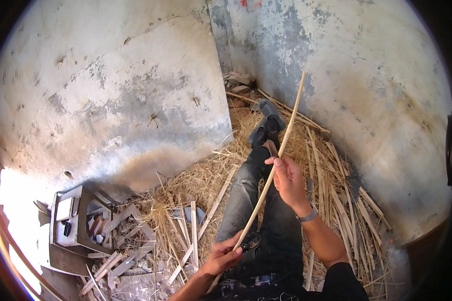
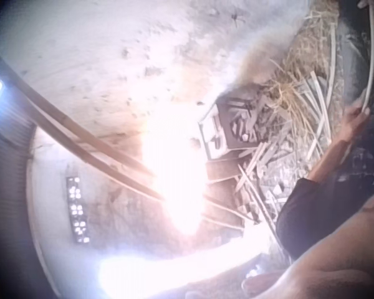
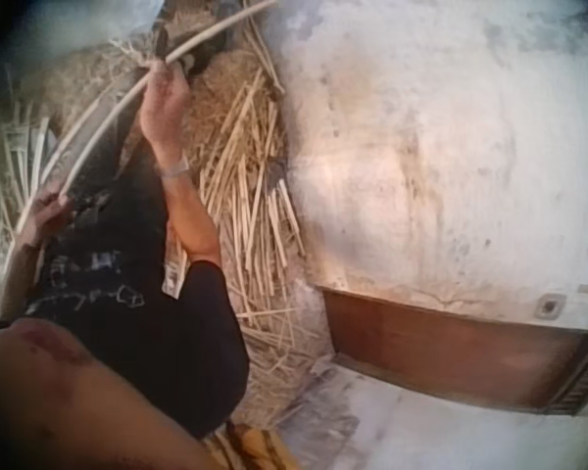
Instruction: The person scrapes a long wood strip by hand using a small blade, removing shavings from the surface of the strip.
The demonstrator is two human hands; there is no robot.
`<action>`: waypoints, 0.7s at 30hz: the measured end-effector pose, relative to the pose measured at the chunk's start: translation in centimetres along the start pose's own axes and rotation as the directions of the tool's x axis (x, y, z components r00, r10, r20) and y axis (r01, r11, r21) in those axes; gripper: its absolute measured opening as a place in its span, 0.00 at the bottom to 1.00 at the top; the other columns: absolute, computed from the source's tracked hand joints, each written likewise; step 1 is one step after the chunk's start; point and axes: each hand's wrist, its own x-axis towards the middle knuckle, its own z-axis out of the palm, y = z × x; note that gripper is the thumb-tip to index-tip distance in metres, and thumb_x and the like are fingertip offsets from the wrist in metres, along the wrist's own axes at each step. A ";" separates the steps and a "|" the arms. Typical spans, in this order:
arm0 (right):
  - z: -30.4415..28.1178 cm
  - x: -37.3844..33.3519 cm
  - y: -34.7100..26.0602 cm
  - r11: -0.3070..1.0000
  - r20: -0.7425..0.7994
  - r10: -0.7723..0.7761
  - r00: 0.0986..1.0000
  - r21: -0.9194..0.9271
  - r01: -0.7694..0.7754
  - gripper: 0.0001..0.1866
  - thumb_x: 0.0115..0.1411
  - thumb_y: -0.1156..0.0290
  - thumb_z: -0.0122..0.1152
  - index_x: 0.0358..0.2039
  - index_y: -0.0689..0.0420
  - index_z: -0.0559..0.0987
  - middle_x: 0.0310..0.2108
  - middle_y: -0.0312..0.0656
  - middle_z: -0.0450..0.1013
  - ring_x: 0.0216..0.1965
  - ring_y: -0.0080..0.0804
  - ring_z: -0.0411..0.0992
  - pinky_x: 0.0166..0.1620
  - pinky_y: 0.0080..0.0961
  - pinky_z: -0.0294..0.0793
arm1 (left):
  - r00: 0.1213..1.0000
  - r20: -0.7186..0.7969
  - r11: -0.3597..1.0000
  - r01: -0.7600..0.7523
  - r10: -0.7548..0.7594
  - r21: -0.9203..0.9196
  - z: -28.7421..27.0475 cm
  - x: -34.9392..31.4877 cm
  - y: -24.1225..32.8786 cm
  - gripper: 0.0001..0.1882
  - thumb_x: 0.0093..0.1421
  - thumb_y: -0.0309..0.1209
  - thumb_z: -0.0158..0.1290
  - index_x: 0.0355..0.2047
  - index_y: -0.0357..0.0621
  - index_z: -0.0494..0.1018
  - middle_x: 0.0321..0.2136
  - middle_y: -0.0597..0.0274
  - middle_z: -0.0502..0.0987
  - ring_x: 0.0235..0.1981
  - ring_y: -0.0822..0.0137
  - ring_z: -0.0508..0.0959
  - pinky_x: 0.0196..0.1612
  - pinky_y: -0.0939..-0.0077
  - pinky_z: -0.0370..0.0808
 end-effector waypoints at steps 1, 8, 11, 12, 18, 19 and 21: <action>-0.4 0.3 -0.2 1.000 0.008 -0.011 1.000 -0.010 0.011 0.19 0.76 0.56 0.52 0.42 0.60 0.80 0.17 0.24 0.59 0.17 0.10 0.55 0.21 0.15 0.53 | 0.999 0.036 0.999 -0.016 0.017 -0.039 -0.3 -0.2 -0.5 0.29 0.73 0.29 0.50 0.73 0.49 0.59 0.18 0.74 0.59 0.17 0.77 0.59 0.20 0.80 0.56; 0.1 -1.1 -0.6 0.999 0.115 0.042 0.992 -0.037 -0.038 0.19 0.74 0.55 0.55 0.33 0.57 0.78 0.19 0.25 0.62 0.20 0.10 0.57 0.23 0.16 0.57 | 0.995 0.081 0.990 -0.039 0.051 -0.138 0.0 0.3 0.3 0.28 0.72 0.36 0.51 0.71 0.50 0.63 0.16 0.67 0.61 0.15 0.73 0.62 0.18 0.79 0.60; 0.6 -1.7 -0.4 0.997 0.154 0.079 0.985 -0.002 -0.079 0.20 0.74 0.56 0.57 0.28 0.56 0.72 0.19 0.25 0.60 0.21 0.11 0.57 0.24 0.18 0.57 | 0.995 0.055 0.995 -0.084 0.087 -0.047 0.4 1.1 1.1 0.28 0.73 0.40 0.50 0.71 0.51 0.63 0.15 0.66 0.62 0.15 0.72 0.64 0.18 0.79 0.61; 0.9 -1.9 -0.5 0.997 0.154 0.077 0.985 -0.002 -0.077 0.20 0.74 0.56 0.57 0.28 0.56 0.72 0.19 0.25 0.60 0.21 0.11 0.57 0.24 0.18 0.57 | 0.992 0.049 0.993 -0.118 0.118 -0.004 0.4 1.3 1.3 0.28 0.73 0.41 0.49 0.71 0.51 0.64 0.15 0.65 0.63 0.15 0.71 0.65 0.18 0.79 0.62; 2.2 -3.0 -1.3 0.979 0.256 0.015 0.967 -0.199 0.037 0.20 0.73 0.57 0.58 0.29 0.61 0.76 0.19 0.29 0.58 0.23 0.13 0.55 0.25 0.23 0.56 | 0.997 0.007 0.978 -0.071 0.074 -0.196 0.8 2.8 2.5 0.29 0.74 0.45 0.47 0.71 0.52 0.62 0.13 0.67 0.59 0.13 0.73 0.59 0.17 0.79 0.58; 2.2 -3.1 -1.5 0.969 0.240 -0.013 0.971 -0.237 0.072 0.20 0.72 0.59 0.58 0.30 0.62 0.78 0.17 0.33 0.58 0.20 0.18 0.55 0.24 0.25 0.57 | 0.998 -0.008 0.977 -0.064 0.063 -0.202 0.9 2.8 2.4 0.29 0.74 0.46 0.46 0.72 0.53 0.61 0.13 0.69 0.58 0.13 0.74 0.57 0.18 0.79 0.56; 1.7 -2.7 -1.1 0.946 0.259 -0.067 0.963 -0.290 0.144 0.20 0.72 0.59 0.58 0.29 0.62 0.77 0.15 0.36 0.58 0.18 0.21 0.56 0.23 0.27 0.57 | 0.997 -0.034 0.982 -0.079 0.074 -0.171 1.1 2.6 2.4 0.29 0.74 0.45 0.47 0.72 0.52 0.61 0.14 0.69 0.57 0.14 0.74 0.57 0.20 0.79 0.57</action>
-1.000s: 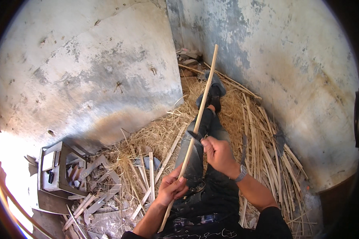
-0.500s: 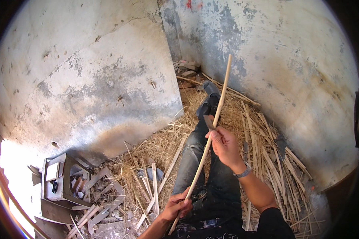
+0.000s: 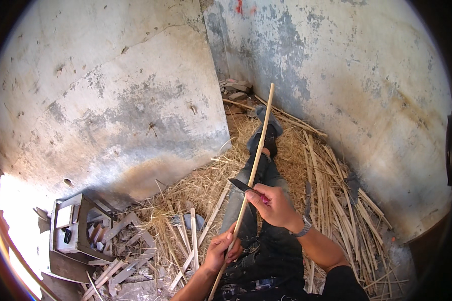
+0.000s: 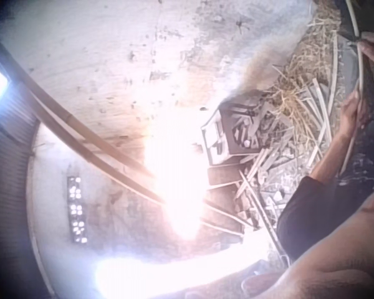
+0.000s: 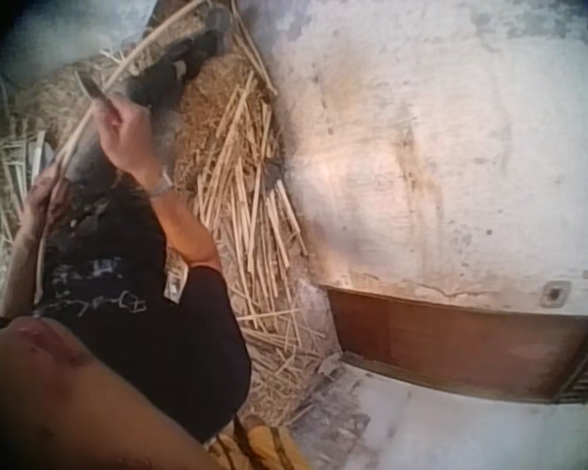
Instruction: The person scrapes a long wood strip by hand using a small blade, removing shavings from the surface of the strip.
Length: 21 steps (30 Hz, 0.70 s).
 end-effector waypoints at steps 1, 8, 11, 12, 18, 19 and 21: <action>-0.3 0.2 0.4 0.996 0.006 -0.060 0.998 -0.070 0.060 0.20 0.72 0.60 0.58 0.28 0.62 0.75 0.14 0.39 0.59 0.16 0.25 0.57 0.21 0.29 0.57 | 1.000 -0.023 0.999 -0.016 0.017 0.033 0.0 0.0 0.0 0.29 0.74 0.44 0.47 0.72 0.51 0.61 0.14 0.70 0.57 0.15 0.75 0.57 0.21 0.80 0.57; -3.7 3.1 1.6 0.942 -0.134 -0.112 0.985 -0.330 0.062 0.22 0.75 0.60 0.52 0.24 0.60 0.69 0.13 0.45 0.60 0.12 0.32 0.59 0.19 0.35 0.57 | 0.998 -0.003 0.987 -0.065 0.065 -0.149 -0.5 -1.2 -1.2 0.26 0.75 0.31 0.47 0.72 0.45 0.61 0.17 0.72 0.59 0.17 0.77 0.59 0.23 0.82 0.58; -4.1 3.7 2.1 0.949 -0.166 -0.123 0.978 -0.308 0.067 0.23 0.75 0.60 0.52 0.24 0.61 0.69 0.13 0.45 0.59 0.12 0.33 0.59 0.19 0.35 0.57 | 0.998 0.018 0.991 -0.065 0.068 -0.114 -0.4 -1.4 -1.5 0.26 0.74 0.29 0.48 0.71 0.45 0.61 0.17 0.73 0.59 0.18 0.78 0.58 0.23 0.82 0.58; -4.1 3.6 1.8 0.950 -0.151 -0.087 0.985 -0.310 0.037 0.23 0.75 0.59 0.51 0.24 0.61 0.69 0.13 0.47 0.60 0.12 0.35 0.60 0.20 0.35 0.58 | 0.998 0.000 0.994 -0.063 0.063 -0.087 -0.3 -1.5 -1.4 0.27 0.74 0.30 0.49 0.71 0.45 0.62 0.17 0.73 0.57 0.17 0.78 0.57 0.23 0.82 0.58; -1.9 1.4 -1.1 0.928 0.046 -0.004 0.999 -0.371 0.021 0.21 0.73 0.60 0.54 0.25 0.60 0.70 0.15 0.52 0.66 0.17 0.54 0.70 0.23 0.42 0.63 | 0.995 -0.054 0.993 -0.088 0.084 -0.074 -0.3 -1.1 -0.7 0.25 0.73 0.31 0.49 0.70 0.46 0.65 0.15 0.73 0.56 0.15 0.78 0.56 0.22 0.81 0.56; -1.1 0.7 -1.1 0.928 0.044 0.000 0.999 -0.373 0.017 0.21 0.73 0.60 0.54 0.25 0.60 0.70 0.15 0.52 0.66 0.17 0.54 0.70 0.23 0.42 0.63 | 0.993 -0.063 0.991 -0.106 0.101 -0.082 -0.3 -0.7 -0.5 0.25 0.73 0.31 0.49 0.70 0.47 0.65 0.15 0.73 0.56 0.15 0.78 0.56 0.22 0.81 0.56; 0.5 -0.9 -1.1 0.944 0.171 -0.030 0.985 -0.319 0.084 0.20 0.72 0.61 0.55 0.25 0.59 0.71 0.17 0.52 0.69 0.21 0.57 0.72 0.24 0.45 0.65 | 0.994 -0.048 0.994 -0.095 0.093 -0.046 -0.2 -0.2 0.3 0.25 0.74 0.35 0.49 0.70 0.49 0.65 0.15 0.73 0.56 0.14 0.78 0.55 0.21 0.82 0.55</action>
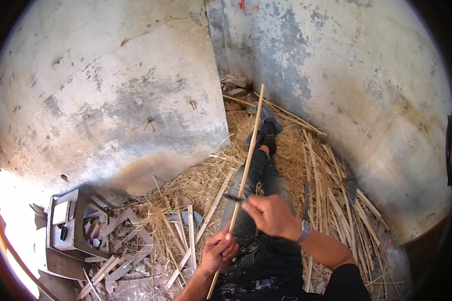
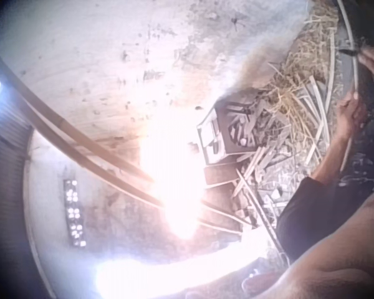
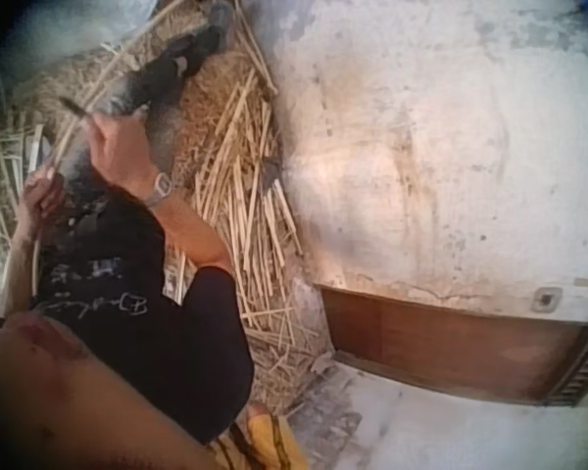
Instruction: The person scrapes a long wood strip by hand using a small blade, removing shavings from the surface of the strip.
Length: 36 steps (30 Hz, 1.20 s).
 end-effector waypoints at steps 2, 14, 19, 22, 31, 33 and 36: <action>2.0 -1.3 -0.6 0.998 0.010 -0.018 1.000 0.052 0.018 0.19 0.72 0.61 0.55 0.25 0.59 0.71 0.18 0.52 0.70 0.21 0.57 0.72 0.24 0.46 0.66 | 0.999 -0.019 0.986 0.037 -0.041 -0.161 0.1 0.2 0.5 0.23 0.75 0.31 0.46 0.69 0.46 0.65 0.16 0.72 0.57 0.16 0.78 0.57 0.19 0.85 0.54; -1.8 3.1 2.2 0.995 -0.182 0.033 0.983 -0.088 -0.050 0.22 0.73 0.59 0.53 0.25 0.60 0.70 0.15 0.51 0.65 0.16 0.51 0.68 0.21 0.42 0.62 | 0.996 0.031 0.987 0.089 -0.086 -0.135 0.3 -0.9 0.7 0.23 0.76 0.35 0.44 0.69 0.43 0.65 0.14 0.71 0.57 0.13 0.78 0.55 0.19 0.83 0.55; -3.6 4.7 3.7 0.996 -0.239 0.021 0.971 -0.083 -0.042 0.22 0.74 0.59 0.53 0.25 0.61 0.70 0.15 0.54 0.65 0.15 0.53 0.67 0.21 0.41 0.61 | 0.996 0.044 0.994 0.084 -0.081 -0.065 0.3 -1.0 0.0 0.23 0.76 0.35 0.44 0.68 0.42 0.66 0.14 0.72 0.56 0.14 0.79 0.55 0.19 0.82 0.55; -2.2 2.9 2.2 0.993 -0.126 0.054 0.990 -0.102 -0.067 0.21 0.74 0.60 0.52 0.25 0.61 0.70 0.16 0.54 0.67 0.18 0.58 0.68 0.21 0.44 0.62 | 0.996 0.024 0.988 0.089 -0.087 -0.129 0.1 -1.1 -0.1 0.23 0.76 0.35 0.45 0.68 0.42 0.66 0.14 0.73 0.56 0.14 0.78 0.55 0.19 0.82 0.55; 1.9 -2.7 -0.5 0.998 0.116 0.002 0.993 0.069 -0.010 0.17 0.70 0.62 0.58 0.26 0.60 0.73 0.18 0.55 0.68 0.20 0.57 0.71 0.23 0.44 0.65 | 0.995 -0.035 0.983 0.088 -0.095 -0.161 -0.1 -0.4 0.5 0.24 0.76 0.36 0.44 0.68 0.41 0.65 0.14 0.72 0.55 0.13 0.79 0.53 0.18 0.83 0.52; 2.2 -2.8 -1.5 0.992 0.137 -0.024 0.990 0.123 0.007 0.18 0.70 0.62 0.58 0.25 0.59 0.74 0.18 0.53 0.70 0.21 0.57 0.72 0.23 0.44 0.66 | 0.996 0.004 0.985 0.087 -0.087 -0.147 -0.4 -0.4 0.8 0.24 0.76 0.36 0.44 0.69 0.41 0.64 0.14 0.72 0.55 0.13 0.79 0.53 0.18 0.84 0.52; 1.6 -1.3 -0.7 0.993 0.035 -0.099 0.994 0.062 0.097 0.19 0.71 0.60 0.55 0.25 0.58 0.73 0.16 0.53 0.70 0.20 0.57 0.72 0.23 0.47 0.66 | 0.998 0.021 0.988 0.065 -0.063 -0.139 -0.2 -0.4 0.9 0.25 0.77 0.38 0.43 0.69 0.41 0.63 0.13 0.72 0.56 0.13 0.79 0.54 0.18 0.84 0.52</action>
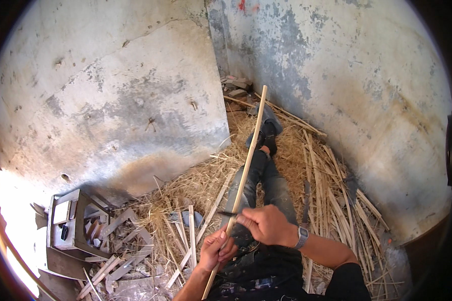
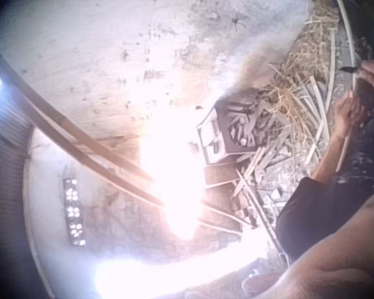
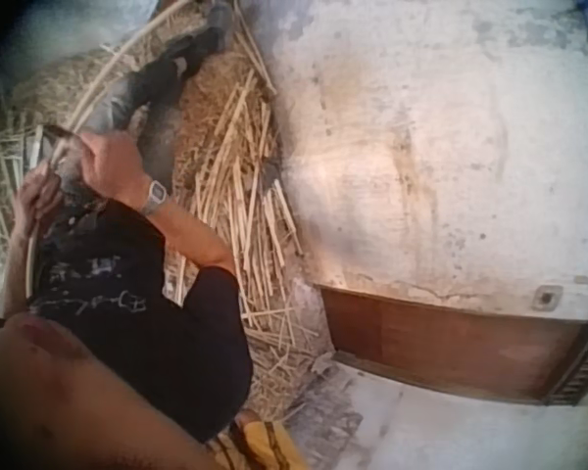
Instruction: The person scrapes a long wood strip by hand using a small blade, removing shavings from the surface of the strip.
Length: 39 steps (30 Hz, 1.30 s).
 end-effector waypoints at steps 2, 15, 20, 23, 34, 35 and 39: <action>-1.2 1.5 1.0 1.000 -0.067 0.018 0.998 -0.022 -0.020 0.20 0.71 0.61 0.56 0.24 0.59 0.72 0.16 0.52 0.67 0.18 0.53 0.70 0.23 0.44 0.63 | 1.000 0.016 1.000 -0.001 0.000 0.027 0.2 -0.3 0.1 0.25 0.77 0.38 0.42 0.69 0.41 0.63 0.13 0.72 0.56 0.13 0.79 0.54 0.17 0.84 0.53; 0.3 1.2 2.0 0.999 -0.078 0.026 0.997 -0.042 -0.029 0.16 0.70 0.61 0.57 0.28 0.59 0.76 0.18 0.55 0.69 0.22 0.59 0.72 0.24 0.46 0.67 | 1.000 0.021 0.991 -0.021 0.019 0.129 -0.1 -0.2 0.3 0.26 0.77 0.40 0.42 0.69 0.37 0.62 0.13 0.71 0.58 0.12 0.79 0.56 0.17 0.84 0.56; 2.9 -1.7 -1.4 0.997 0.026 0.057 0.998 0.052 -0.058 0.12 0.68 0.66 0.59 0.30 0.59 0.78 0.21 0.52 0.72 0.23 0.53 0.74 0.25 0.41 0.70 | 1.000 -0.007 0.992 -0.026 0.027 0.123 -0.4 -0.1 0.7 0.26 0.78 0.41 0.40 0.69 0.38 0.62 0.13 0.72 0.58 0.12 0.79 0.57 0.16 0.84 0.55; 1.7 -0.8 -0.6 0.999 -0.050 0.022 0.998 0.025 -0.021 0.14 0.68 0.65 0.58 0.27 0.60 0.75 0.20 0.53 0.71 0.22 0.55 0.74 0.24 0.43 0.69 | 1.000 -0.005 0.994 -0.010 0.011 0.113 -0.4 -0.3 0.4 0.26 0.78 0.42 0.39 0.69 0.39 0.61 0.13 0.71 0.59 0.11 0.78 0.57 0.16 0.83 0.55; -4.7 4.6 3.0 0.982 -0.326 0.183 0.927 0.024 -0.186 0.21 0.74 0.61 0.53 0.24 0.62 0.70 0.15 0.51 0.61 0.15 0.43 0.62 0.22 0.37 0.58 | 0.998 0.055 0.978 0.031 -0.044 0.204 0.4 -1.2 -0.3 0.25 0.79 0.39 0.35 0.67 0.34 0.63 0.10 0.68 0.60 0.09 0.77 0.56 0.15 0.81 0.56; -4.4 4.4 2.6 0.982 -0.326 0.187 0.927 0.027 -0.189 0.21 0.74 0.61 0.53 0.24 0.62 0.70 0.15 0.51 0.61 0.15 0.43 0.62 0.22 0.37 0.58 | 0.999 0.031 0.978 0.031 -0.038 0.206 0.5 -1.1 -0.3 0.26 0.79 0.41 0.37 0.65 0.33 0.64 0.09 0.69 0.59 0.08 0.77 0.55 0.14 0.80 0.54; -1.7 2.5 1.8 0.991 -0.227 0.130 0.965 0.056 -0.121 0.20 0.73 0.62 0.53 0.26 0.61 0.72 0.15 0.52 0.64 0.16 0.48 0.66 0.22 0.40 0.60 | 0.999 -0.005 0.983 0.038 -0.037 0.179 0.0 -0.6 -0.2 0.24 0.78 0.43 0.38 0.59 0.34 0.68 0.09 0.70 0.58 0.07 0.78 0.54 0.13 0.80 0.53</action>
